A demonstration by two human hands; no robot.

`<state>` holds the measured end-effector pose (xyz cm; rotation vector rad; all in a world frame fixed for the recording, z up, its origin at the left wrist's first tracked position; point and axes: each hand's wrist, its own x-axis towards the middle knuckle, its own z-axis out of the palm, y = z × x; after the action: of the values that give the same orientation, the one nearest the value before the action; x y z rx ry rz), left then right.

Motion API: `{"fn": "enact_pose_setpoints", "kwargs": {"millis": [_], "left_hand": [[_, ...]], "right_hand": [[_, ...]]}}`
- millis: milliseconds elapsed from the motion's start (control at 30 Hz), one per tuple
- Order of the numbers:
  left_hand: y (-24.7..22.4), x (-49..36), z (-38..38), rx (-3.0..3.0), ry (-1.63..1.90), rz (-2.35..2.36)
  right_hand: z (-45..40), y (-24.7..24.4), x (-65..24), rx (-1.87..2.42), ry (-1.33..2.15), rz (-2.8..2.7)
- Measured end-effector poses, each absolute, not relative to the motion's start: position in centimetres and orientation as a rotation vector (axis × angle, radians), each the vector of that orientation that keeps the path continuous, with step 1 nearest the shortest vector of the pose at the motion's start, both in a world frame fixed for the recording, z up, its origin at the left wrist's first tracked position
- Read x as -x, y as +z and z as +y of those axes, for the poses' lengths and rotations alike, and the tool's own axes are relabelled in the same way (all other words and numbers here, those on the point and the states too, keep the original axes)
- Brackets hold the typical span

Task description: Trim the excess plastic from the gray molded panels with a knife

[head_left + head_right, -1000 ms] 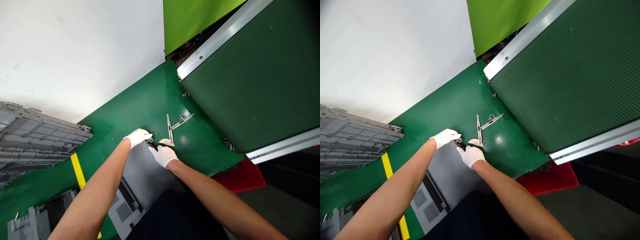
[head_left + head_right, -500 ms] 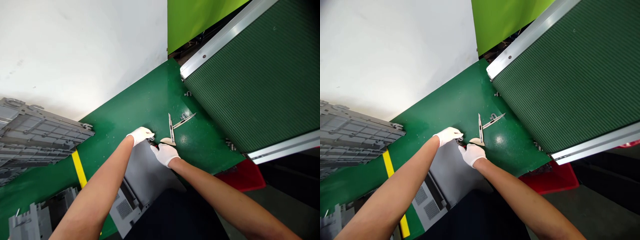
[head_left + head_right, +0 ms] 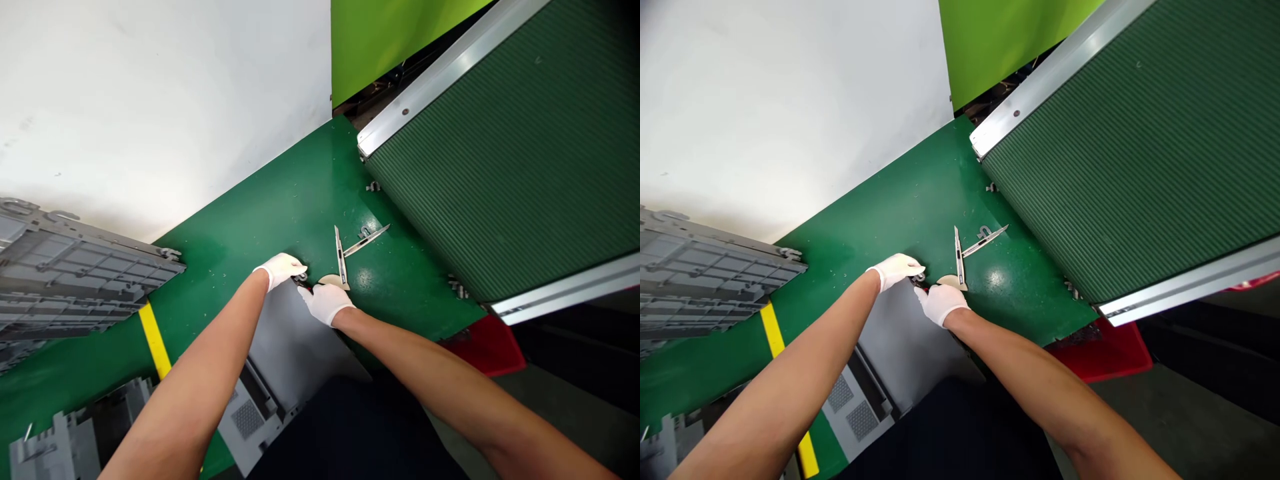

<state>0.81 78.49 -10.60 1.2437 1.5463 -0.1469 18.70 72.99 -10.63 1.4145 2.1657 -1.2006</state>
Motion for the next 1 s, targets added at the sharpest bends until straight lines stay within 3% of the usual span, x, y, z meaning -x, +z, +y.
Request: {"fn": "enact_pose_setpoints", "kwargs": {"millis": [133, 333, 600, 733, 833, 900, 1000], "left_hand": [[-9.2, -0.8, 78.7, -1.163, -0.088, 1.639], [-3.7, -5.8, 77.3, -1.244, 0.372, 1.974], [-0.8, -26.4, 72.8, -1.277, 0.312, 1.126], [-1.7, -20.7, 75.2, -1.676, 0.266, 1.736], [-4.1, -10.8, 76.7, -1.353, -0.251, 2.435], [-5.4, -5.9, 76.5, -1.169, -0.436, 2.335], [-4.7, -2.7, 75.6, -1.056, -0.324, 2.255]], "right_hand": [[74.0, -9.8, -19.4, -1.412, -1.188, 2.182], [70.5, -8.0, -26.9, -1.777, -1.421, 1.965], [59.0, -7.6, -38.4, -2.268, -1.579, 1.479], [57.0, -7.3, -40.5, -2.407, -1.626, 1.401], [57.4, -7.4, -41.0, -2.458, -1.557, 1.477], [58.7, -7.5, -40.8, -2.463, -1.433, 1.554], [61.6, -7.8, -39.9, -2.451, -1.169, 1.656]]}}
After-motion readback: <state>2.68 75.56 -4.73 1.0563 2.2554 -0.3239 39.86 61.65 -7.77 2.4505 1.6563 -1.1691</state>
